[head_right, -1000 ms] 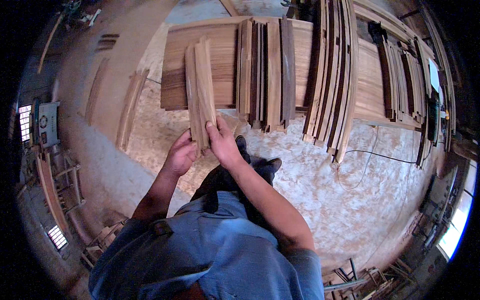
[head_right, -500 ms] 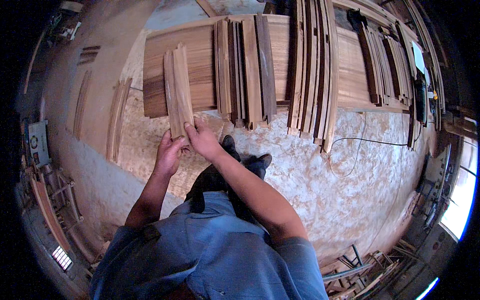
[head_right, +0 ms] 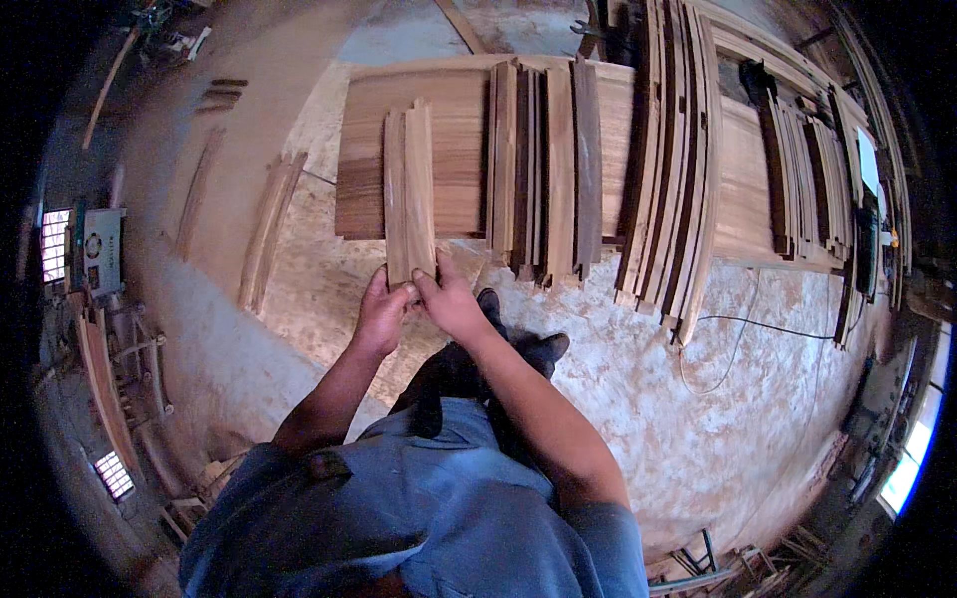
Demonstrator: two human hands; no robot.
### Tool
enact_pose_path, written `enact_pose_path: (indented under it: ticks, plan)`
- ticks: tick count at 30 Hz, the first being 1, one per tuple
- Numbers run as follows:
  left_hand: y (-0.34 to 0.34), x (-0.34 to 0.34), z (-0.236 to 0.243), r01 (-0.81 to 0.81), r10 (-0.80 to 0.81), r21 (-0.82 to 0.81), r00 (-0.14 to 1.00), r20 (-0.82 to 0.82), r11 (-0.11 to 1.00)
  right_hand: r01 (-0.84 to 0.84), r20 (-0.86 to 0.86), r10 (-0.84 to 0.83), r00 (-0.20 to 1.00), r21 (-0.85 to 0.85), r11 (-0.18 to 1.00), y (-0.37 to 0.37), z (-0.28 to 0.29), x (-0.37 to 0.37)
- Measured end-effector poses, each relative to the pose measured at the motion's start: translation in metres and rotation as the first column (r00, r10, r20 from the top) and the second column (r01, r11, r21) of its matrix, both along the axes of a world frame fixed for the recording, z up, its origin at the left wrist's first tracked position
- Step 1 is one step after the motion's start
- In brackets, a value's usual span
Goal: The person operates a band saw to cut thin wooden strips, then walks to a nearby table to inspect and sort the cut pieces. They return to the saw and continue cutting additional strips, stacking the finished pieces on the machine table.
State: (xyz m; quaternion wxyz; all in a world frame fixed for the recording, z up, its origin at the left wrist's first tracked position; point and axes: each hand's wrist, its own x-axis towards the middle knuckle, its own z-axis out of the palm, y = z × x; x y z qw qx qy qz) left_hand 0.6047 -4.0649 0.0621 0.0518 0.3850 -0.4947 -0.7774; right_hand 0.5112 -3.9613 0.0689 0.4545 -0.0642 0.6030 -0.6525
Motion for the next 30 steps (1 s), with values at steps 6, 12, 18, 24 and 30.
enact_pose_path:
  ticks: [6, 12, 18, 24, 30]
  plan:
    - [-0.005, -0.008, 0.007, 0.014, -0.014, -0.018, 1.000, -0.004, 1.000, -0.044, -0.121, 0.057, 0.991, 0.103, 0.994, 0.005, -0.009, 0.002]
    - [-0.010, -0.023, 0.022, -0.024, 0.027, -0.067, 0.999, 0.043, 0.997, -0.007, -0.093, 0.016, 0.996, 0.096, 0.995, 0.024, 0.003, 0.004]
    - [-0.020, -0.024, 0.019, -0.009, 0.009, -0.020, 1.000, 0.024, 1.000, -0.032, -0.087, 0.043, 0.995, 0.120, 0.992, 0.071, 0.011, 0.011]
    - [-0.030, -0.023, 0.007, 0.018, -0.018, -0.021, 1.000, -0.025, 1.000, 0.017, 0.072, -0.022, 0.997, 0.069, 0.997, 0.113, 0.063, 0.012]
    - [-0.034, -0.026, 0.006, 0.007, -0.007, 0.009, 1.000, -0.004, 1.000, 0.045, -0.206, -0.050, 0.977, -0.029, 0.999, 0.154, 0.143, 0.001]
